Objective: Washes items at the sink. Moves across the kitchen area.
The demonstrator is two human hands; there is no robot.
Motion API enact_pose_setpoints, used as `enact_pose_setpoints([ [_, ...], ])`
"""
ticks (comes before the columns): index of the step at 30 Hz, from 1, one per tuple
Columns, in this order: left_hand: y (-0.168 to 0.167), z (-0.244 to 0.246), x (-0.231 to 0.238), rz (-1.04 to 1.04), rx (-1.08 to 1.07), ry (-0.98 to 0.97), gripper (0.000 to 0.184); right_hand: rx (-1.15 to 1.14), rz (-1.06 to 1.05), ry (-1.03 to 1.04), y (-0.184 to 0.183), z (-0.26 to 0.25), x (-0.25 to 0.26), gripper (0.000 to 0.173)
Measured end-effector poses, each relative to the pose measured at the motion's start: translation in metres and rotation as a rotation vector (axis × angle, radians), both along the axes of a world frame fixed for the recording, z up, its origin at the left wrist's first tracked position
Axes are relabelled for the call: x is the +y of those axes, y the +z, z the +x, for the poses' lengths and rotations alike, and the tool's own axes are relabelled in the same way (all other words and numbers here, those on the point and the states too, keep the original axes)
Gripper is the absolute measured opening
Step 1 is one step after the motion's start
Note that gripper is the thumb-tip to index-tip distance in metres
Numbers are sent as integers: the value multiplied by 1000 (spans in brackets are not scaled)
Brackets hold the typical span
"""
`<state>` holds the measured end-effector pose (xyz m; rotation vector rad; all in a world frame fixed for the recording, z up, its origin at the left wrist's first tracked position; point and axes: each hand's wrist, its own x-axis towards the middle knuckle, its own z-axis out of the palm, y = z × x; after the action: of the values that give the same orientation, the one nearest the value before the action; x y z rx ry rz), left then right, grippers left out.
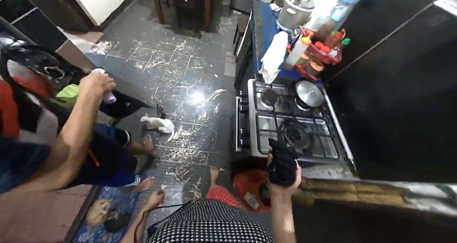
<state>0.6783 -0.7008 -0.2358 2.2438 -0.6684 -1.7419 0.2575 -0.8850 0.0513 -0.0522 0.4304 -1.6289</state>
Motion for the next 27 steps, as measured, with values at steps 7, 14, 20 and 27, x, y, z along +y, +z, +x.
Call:
enact_pose_setpoints([
  [7,3,1,-73,19,65,66,35,69,74,261,20,48,-160,53],
  [14,4,79,-134,29,-44,229,33,45,51,417,18,145,-300,55],
  [20,20,170,-245,80,-63,231,36,35,104,343,19,216,-387,59],
  [27,42,230,-493,-40,11,-22,34,-41,51,196,7,245,-483,55],
])
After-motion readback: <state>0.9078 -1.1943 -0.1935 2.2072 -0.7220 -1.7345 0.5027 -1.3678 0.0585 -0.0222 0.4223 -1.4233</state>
